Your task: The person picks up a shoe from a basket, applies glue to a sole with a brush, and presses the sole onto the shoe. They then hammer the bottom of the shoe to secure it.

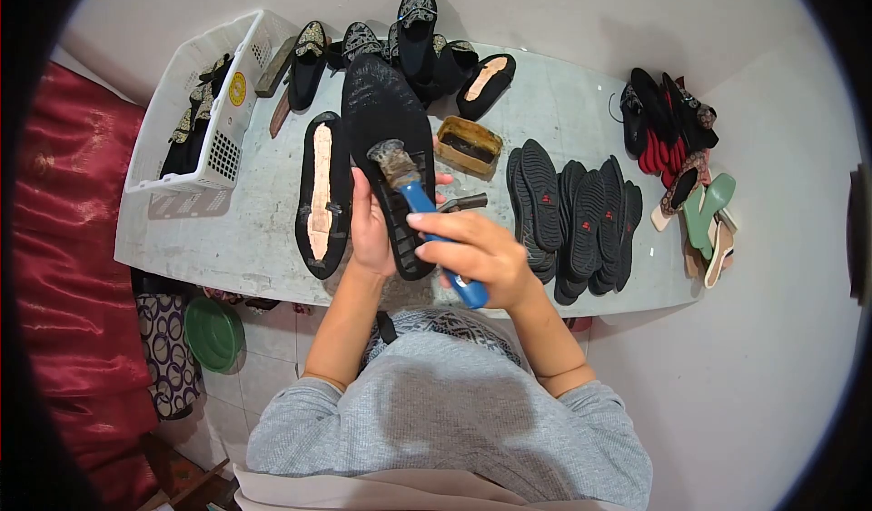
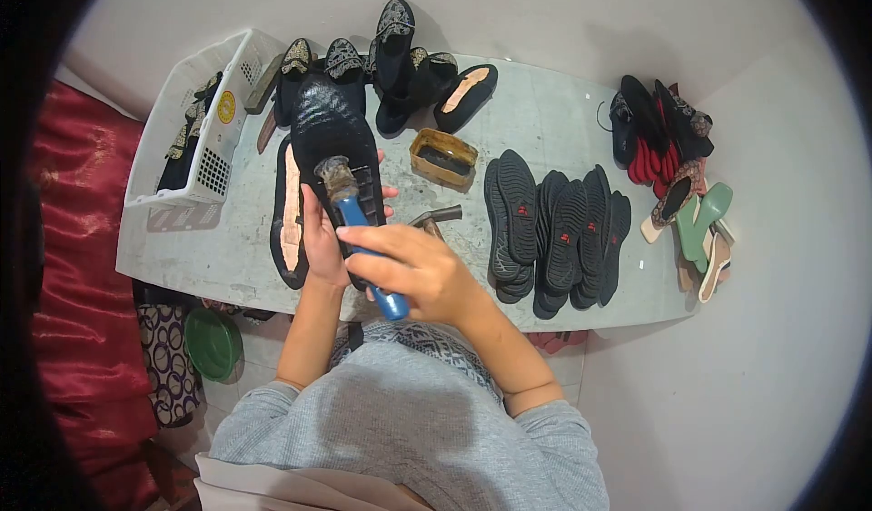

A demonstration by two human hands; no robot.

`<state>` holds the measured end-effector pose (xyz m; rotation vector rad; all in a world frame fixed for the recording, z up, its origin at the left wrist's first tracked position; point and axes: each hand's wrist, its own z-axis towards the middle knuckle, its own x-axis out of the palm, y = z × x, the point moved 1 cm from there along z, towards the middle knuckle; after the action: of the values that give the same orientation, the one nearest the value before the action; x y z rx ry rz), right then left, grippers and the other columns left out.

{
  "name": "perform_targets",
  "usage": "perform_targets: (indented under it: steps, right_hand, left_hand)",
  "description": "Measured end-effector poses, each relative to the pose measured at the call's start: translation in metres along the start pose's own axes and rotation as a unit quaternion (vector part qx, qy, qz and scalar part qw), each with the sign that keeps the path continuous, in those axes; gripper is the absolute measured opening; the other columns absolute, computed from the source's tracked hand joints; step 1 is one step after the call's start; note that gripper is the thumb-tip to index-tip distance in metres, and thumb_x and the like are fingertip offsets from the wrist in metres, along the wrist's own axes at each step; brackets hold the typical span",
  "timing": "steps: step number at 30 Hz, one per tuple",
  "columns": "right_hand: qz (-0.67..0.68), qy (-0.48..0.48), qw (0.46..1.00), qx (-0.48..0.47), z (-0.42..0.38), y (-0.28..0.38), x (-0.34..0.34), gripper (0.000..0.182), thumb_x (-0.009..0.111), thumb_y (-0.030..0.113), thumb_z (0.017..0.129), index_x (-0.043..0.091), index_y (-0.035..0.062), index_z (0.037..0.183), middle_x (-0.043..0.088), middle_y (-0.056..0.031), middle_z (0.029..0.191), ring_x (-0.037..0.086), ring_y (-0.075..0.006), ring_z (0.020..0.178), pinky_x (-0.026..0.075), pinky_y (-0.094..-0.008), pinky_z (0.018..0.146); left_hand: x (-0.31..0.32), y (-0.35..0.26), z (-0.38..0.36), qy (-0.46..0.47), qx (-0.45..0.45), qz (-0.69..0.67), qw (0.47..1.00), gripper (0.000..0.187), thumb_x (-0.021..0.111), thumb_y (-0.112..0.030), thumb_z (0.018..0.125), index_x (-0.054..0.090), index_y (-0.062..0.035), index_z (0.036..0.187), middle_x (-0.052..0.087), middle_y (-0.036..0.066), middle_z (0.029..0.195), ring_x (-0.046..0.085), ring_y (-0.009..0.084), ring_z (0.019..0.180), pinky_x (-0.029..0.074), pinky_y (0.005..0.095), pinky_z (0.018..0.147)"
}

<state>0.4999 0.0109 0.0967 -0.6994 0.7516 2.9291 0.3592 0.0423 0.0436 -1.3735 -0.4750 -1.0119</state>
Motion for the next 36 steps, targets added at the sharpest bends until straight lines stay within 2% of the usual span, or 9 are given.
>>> perform_targets:
  steps: [4,8,12,18,20,29,32,34,36]
  right_hand:
    - [0.065,0.036,0.997,0.020,-0.016,-0.004,0.010,0.028,0.068,0.008,0.063,0.060,0.0027,0.089,0.062,-0.0124,0.105,0.062,-0.0271,0.077,0.051,-0.0333,0.067]
    - [0.147,0.073,0.983,0.085,-0.030,-0.003,0.001,0.021,0.066,0.010,0.066,0.061,0.0034,0.086,0.063,-0.0112,0.102,0.061,-0.0257,0.072,0.050,-0.0312,0.065]
    - [0.192,-0.002,0.978,0.085,-0.029,-0.008,-0.002,0.018,0.064,0.012,0.072,0.061,0.0031,0.087,0.065,-0.0116,0.100,0.063,-0.0279,0.076,0.050,-0.0329,0.066]
    - [0.076,0.000,0.997,0.030,-0.013,-0.011,0.002,0.029,0.069,0.008,0.064,0.061,0.0037,0.092,0.059,-0.0131,0.113,0.062,-0.0300,0.086,0.049,-0.0347,0.071]
    - [0.084,0.040,0.995,0.036,-0.016,-0.010,0.003,0.028,0.068,0.008,0.064,0.061,0.0039,0.090,0.060,-0.0126,0.110,0.062,-0.0288,0.083,0.049,-0.0350,0.069]
    - [0.169,0.084,0.981,0.053,-0.029,0.000,-0.008,0.021,0.067,0.013,0.066,0.063,0.0030,0.084,0.066,-0.0116,0.094,0.059,-0.0240,0.065,0.048,-0.0305,0.059]
    - [0.208,0.079,0.972,0.075,-0.025,-0.003,-0.012,0.020,0.066,0.014,0.069,0.063,0.0025,0.085,0.066,-0.0124,0.093,0.062,-0.0255,0.068,0.048,-0.0305,0.061]
    - [0.207,-0.045,0.975,0.063,-0.021,-0.006,-0.010,0.021,0.066,0.017,0.073,0.062,0.0018,0.087,0.066,-0.0128,0.093,0.064,-0.0279,0.072,0.050,-0.0313,0.063]
    - [0.180,-0.061,0.980,0.061,-0.012,-0.009,-0.008,0.022,0.065,0.020,0.077,0.062,0.0020,0.089,0.065,-0.0140,0.098,0.064,-0.0292,0.079,0.050,-0.0321,0.067]
  left_hand:
    - [-0.006,-0.009,0.007,-0.057,0.040,0.006,0.998,0.070,0.015,-0.054,0.094,0.035,0.0001,0.132,0.044,0.016,0.131,0.058,0.0256,0.099,0.053,0.0308,0.076]
    - [-0.023,-0.017,0.006,-0.044,0.060,-0.065,0.995,0.064,0.018,-0.051,0.095,0.028,-0.0036,0.138,0.037,0.020,0.135,0.057,0.0293,0.101,0.054,0.0369,0.077]
    - [-0.020,-0.017,0.006,-0.029,0.058,-0.067,0.996,0.066,0.018,-0.051,0.094,0.026,-0.0034,0.138,0.035,0.020,0.137,0.056,0.0295,0.101,0.054,0.0374,0.079]
    - [-0.005,-0.009,0.002,0.021,0.022,-0.093,0.995,0.066,0.017,-0.053,0.094,0.028,-0.0046,0.138,0.034,0.017,0.138,0.054,0.0303,0.106,0.053,0.0363,0.080]
    - [-0.006,-0.012,0.004,-0.046,0.030,-0.104,0.993,0.066,0.017,-0.053,0.094,0.028,-0.0046,0.138,0.035,0.017,0.138,0.053,0.0313,0.108,0.052,0.0371,0.082]
    - [-0.029,-0.020,0.007,-0.008,0.076,-0.135,0.988,0.060,0.020,-0.049,0.095,0.028,-0.0082,0.139,0.031,0.013,0.142,0.052,0.0291,0.108,0.051,0.0385,0.085]
    - [-0.027,-0.020,0.007,0.013,0.067,-0.174,0.982,0.060,0.020,-0.049,0.095,0.027,-0.0089,0.139,0.029,0.011,0.143,0.051,0.0297,0.111,0.049,0.0397,0.088]
    - [-0.025,-0.018,0.005,0.038,0.049,-0.201,0.978,0.061,0.021,-0.050,0.095,0.025,-0.0091,0.140,0.028,0.011,0.143,0.045,0.0310,0.118,0.047,0.0415,0.092]
    - [-0.017,-0.011,0.004,0.044,0.043,-0.182,0.981,0.062,0.021,-0.051,0.094,0.025,-0.0096,0.140,0.027,0.011,0.144,0.040,0.0313,0.122,0.044,0.0424,0.095]
